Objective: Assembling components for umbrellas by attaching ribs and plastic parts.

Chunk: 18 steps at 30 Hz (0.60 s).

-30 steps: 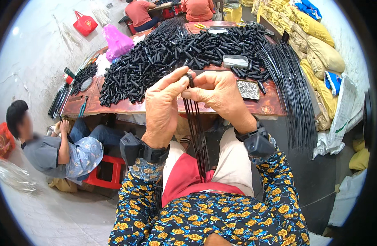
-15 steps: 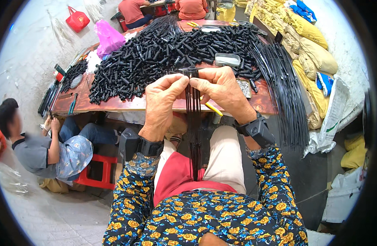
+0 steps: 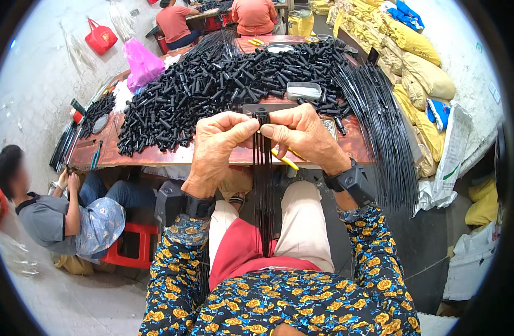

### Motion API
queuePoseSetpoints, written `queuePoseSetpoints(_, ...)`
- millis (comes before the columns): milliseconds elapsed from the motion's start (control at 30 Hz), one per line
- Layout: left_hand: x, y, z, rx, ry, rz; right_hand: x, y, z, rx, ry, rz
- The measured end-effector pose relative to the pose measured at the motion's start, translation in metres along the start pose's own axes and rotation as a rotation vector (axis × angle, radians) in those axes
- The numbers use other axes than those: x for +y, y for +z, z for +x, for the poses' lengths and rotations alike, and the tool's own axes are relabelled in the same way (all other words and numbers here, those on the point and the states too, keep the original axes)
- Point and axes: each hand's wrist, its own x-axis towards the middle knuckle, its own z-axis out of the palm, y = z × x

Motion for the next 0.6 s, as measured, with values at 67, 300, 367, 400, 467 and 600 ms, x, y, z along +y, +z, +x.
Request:
queuePoseSetpoints(67, 0.002, -0.004, 0.003, -0.036, -0.042, 0.001, 0.001, -0.006, -0.001, -0.035, 0.008, -0.003)
queuePoseSetpoints(300, -0.001, 0.001, 0.009, -0.231, -0.002, -0.039, 0.015, -0.005, -0.007, -0.099, 0.048, 0.176)
queuePoseSetpoints(367, 0.002, 0.002, 0.007, -0.291, 0.026, -0.07, 0.017, 0.0, -0.01, -0.089, 0.079, 0.207)
queuePoseSetpoints(400, 0.003, 0.0, 0.007, -0.308, -0.006, -0.051, 0.017, 0.004, -0.01, -0.062, 0.093, 0.266)
queuePoseSetpoints(467, 0.003, -0.005, 0.007, -0.342, -0.071, -0.01, 0.021, 0.012, -0.01, -0.038, 0.106, 0.324)
queuePoseSetpoints(600, 0.005, -0.004, 0.0, -0.272, -0.112, -0.175, 0.023, 0.027, -0.009, -0.034, 0.073, 0.533)
